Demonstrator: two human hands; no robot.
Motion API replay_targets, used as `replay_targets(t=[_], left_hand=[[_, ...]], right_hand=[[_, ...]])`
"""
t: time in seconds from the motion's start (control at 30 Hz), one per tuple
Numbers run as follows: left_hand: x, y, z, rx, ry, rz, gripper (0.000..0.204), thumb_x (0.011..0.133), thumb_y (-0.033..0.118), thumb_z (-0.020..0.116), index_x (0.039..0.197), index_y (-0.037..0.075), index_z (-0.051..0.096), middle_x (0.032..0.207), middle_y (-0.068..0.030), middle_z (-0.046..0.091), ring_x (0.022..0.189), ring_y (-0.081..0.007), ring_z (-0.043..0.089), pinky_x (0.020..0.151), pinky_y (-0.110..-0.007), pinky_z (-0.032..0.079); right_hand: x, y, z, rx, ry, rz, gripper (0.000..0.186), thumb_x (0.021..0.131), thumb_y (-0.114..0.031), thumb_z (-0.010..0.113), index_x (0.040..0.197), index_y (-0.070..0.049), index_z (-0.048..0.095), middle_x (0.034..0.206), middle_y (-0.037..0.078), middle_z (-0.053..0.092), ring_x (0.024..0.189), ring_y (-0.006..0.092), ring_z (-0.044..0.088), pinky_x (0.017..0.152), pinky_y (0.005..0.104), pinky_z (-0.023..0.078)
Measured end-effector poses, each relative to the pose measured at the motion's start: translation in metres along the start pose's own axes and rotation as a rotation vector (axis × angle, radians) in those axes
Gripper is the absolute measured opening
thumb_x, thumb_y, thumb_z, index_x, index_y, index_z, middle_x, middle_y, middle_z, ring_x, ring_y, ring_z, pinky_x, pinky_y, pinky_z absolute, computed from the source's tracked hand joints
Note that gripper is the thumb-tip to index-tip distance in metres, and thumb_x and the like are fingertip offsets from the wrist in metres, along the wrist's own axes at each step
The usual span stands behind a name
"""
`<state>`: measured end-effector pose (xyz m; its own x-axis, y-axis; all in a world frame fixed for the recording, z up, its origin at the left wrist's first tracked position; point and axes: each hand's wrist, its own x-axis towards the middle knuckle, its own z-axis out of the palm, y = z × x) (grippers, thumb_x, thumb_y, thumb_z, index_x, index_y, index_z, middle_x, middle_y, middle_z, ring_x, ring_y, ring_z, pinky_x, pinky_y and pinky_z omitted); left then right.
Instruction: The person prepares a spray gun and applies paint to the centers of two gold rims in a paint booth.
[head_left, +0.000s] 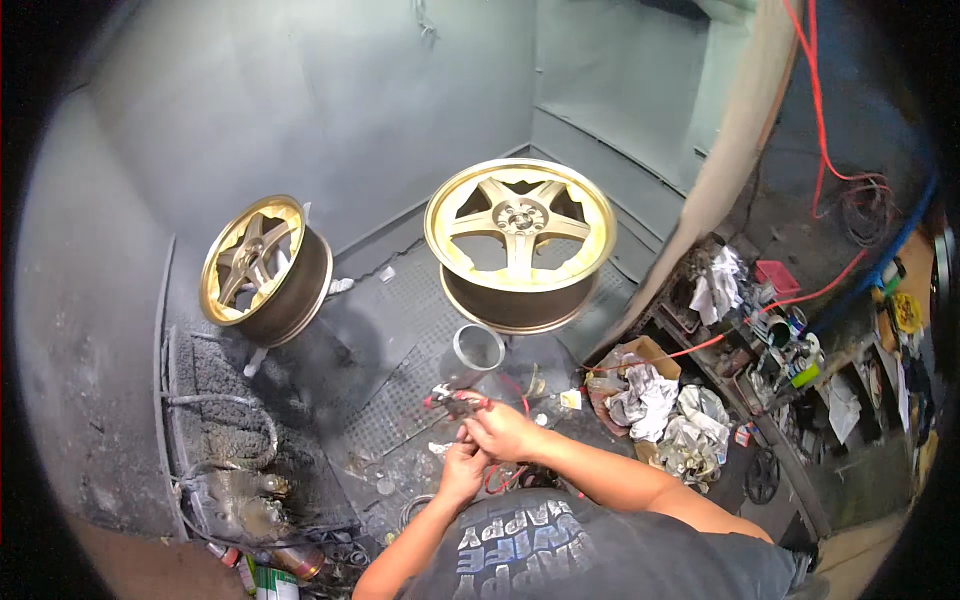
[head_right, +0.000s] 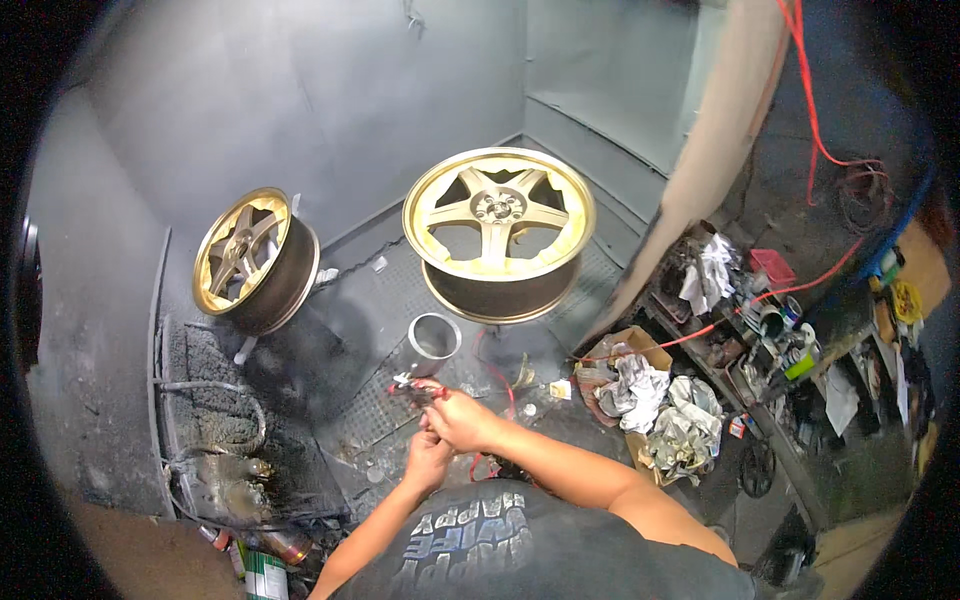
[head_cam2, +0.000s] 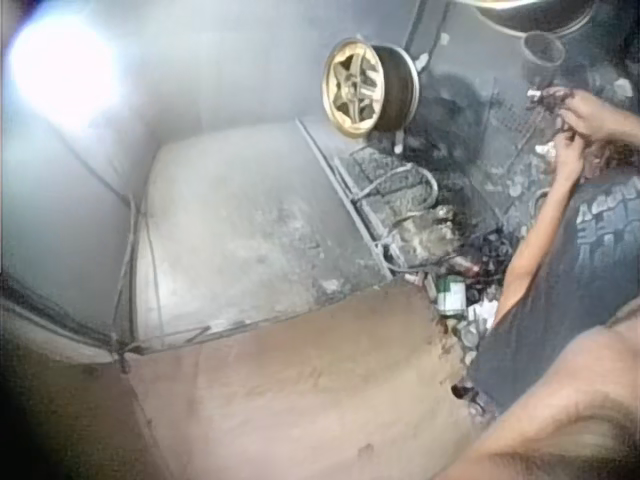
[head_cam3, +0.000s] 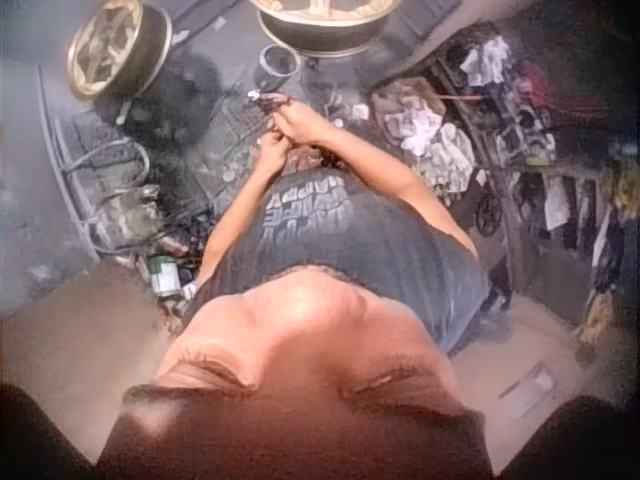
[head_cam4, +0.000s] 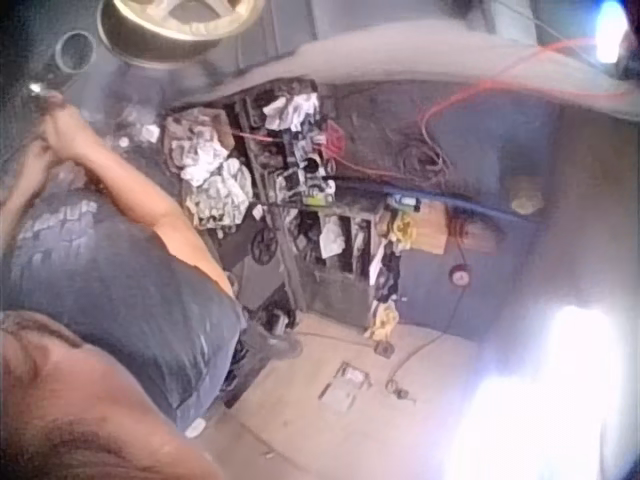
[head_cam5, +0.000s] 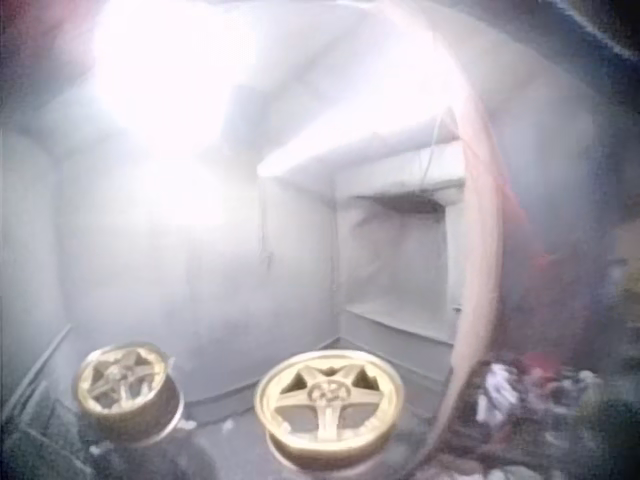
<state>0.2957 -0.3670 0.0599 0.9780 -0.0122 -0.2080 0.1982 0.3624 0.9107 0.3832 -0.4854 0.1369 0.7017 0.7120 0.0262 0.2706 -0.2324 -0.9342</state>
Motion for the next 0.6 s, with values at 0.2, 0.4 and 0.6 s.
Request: replay_targets(t=[0.2,0.4,0.6], left_hand=[[0.072,-0.016,0.038,0.172,0.028,0.118,0.011,0.092,0.006,0.068,0.098,-0.003,0.072,0.092,-0.003,0.073,0.087,-0.0094,0.064,0.081,-0.028,0.052],[0.127,-0.017,0.073,0.167,-0.049,0.06,0.007,0.091,0.003,0.068,0.096,-0.001,0.071,0.093,-0.0023,0.072,0.088,-0.0096,0.064,0.08,-0.029,0.052],[0.157,-0.005,0.097,-0.062,-0.037,0.135,0.017,0.089,0.004,0.071,0.105,0.0,0.069,0.1,-0.0049,0.071,0.092,-0.0136,0.066,0.083,-0.032,0.053]], right_hand=[[0.017,0.031,-0.075,-0.089,0.092,-0.195,0.041,0.097,-0.002,0.045,0.138,0.003,0.046,0.109,0.014,0.064,0.1,0.0238,0.065,0.088,0.0359,0.053],[0.027,0.05,-0.147,-0.139,0.055,-0.237,0.044,0.096,0.0,0.047,0.14,0.003,0.044,0.107,0.015,0.066,0.094,0.0212,0.066,0.082,0.0337,0.054],[0.044,0.027,-0.194,-0.016,-0.084,-0.207,0.038,0.095,-0.004,0.05,0.133,0.002,0.051,0.107,0.018,0.067,0.096,0.0341,0.067,0.086,0.0423,0.052]])
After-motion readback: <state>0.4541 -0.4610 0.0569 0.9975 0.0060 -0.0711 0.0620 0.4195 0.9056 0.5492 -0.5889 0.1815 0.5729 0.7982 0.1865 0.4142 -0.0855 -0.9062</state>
